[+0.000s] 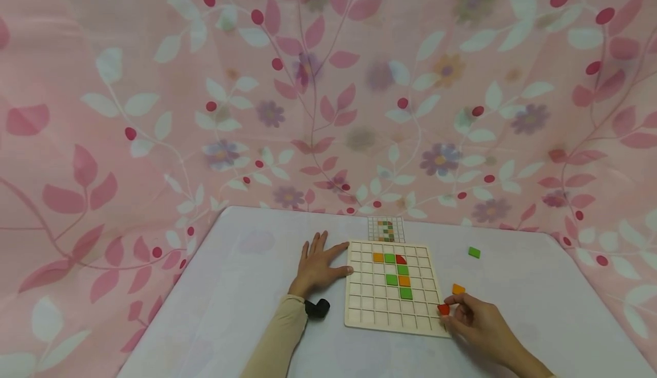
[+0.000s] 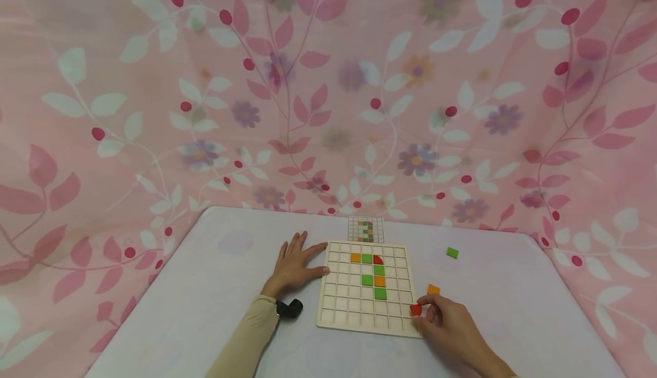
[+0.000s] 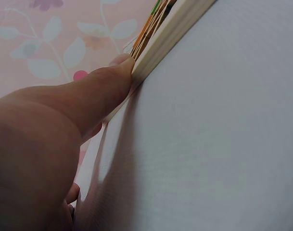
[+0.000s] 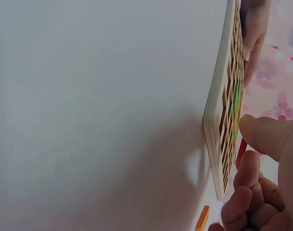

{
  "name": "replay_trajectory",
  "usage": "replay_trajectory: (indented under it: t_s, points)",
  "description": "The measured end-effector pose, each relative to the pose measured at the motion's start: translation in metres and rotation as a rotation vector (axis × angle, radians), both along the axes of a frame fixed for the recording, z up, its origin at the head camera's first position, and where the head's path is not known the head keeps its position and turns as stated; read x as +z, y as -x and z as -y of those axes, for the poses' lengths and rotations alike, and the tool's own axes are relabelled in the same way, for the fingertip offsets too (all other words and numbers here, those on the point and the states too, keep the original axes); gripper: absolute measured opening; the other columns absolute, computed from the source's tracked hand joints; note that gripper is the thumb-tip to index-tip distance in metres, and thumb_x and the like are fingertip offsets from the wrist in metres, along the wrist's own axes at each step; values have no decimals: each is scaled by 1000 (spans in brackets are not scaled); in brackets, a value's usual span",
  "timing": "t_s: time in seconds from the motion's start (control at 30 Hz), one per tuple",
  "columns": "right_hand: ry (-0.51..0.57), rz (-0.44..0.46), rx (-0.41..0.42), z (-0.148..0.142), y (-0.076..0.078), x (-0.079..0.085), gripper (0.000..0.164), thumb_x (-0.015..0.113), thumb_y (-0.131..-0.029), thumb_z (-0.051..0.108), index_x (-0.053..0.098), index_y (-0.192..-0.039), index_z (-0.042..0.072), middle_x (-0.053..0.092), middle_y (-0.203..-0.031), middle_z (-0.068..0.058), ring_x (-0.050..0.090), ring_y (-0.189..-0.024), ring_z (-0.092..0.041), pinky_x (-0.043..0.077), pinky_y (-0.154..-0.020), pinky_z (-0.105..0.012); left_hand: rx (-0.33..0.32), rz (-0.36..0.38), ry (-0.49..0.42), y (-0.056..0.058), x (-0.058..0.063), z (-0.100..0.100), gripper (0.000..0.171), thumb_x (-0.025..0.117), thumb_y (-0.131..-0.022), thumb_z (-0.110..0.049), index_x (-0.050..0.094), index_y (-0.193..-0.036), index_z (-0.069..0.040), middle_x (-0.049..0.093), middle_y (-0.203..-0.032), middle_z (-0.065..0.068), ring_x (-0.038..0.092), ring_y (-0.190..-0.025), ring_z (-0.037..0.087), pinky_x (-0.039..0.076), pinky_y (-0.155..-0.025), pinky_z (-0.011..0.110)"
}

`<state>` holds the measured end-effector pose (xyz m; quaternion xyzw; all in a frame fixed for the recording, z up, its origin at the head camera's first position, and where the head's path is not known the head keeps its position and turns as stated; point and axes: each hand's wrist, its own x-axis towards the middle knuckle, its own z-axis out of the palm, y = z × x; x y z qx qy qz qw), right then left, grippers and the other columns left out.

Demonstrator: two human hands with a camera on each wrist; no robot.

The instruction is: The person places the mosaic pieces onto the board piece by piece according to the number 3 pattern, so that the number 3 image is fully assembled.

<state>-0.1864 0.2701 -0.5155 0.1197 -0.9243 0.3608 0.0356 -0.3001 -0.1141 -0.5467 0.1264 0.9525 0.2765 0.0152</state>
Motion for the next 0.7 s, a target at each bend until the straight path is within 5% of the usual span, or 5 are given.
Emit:
replay_trajectory:
  t_s: [0.27, 0.7]
  points:
    - [21, 107, 27, 14, 6, -1, 34, 89, -87, 24, 72, -109, 4, 57, -71, 8, 49, -61, 1, 44, -55, -19, -3, 3, -6, -1, 0, 0, 71, 70, -94, -62, 53, -157, -35, 16, -177, 18, 7, -166, 41, 4, -131, 65]
    - [57, 94, 103, 41, 14, -4, 32, 87, -90, 26, 73, -108, 3, 56, -68, 11, 47, -57, 2, 42, -53, -18, 0, 1, -2, -1, 0, 0, 71, 70, -94, -62, 53, -157, -36, 16, -178, 18, 7, -166, 40, 3, -131, 65]
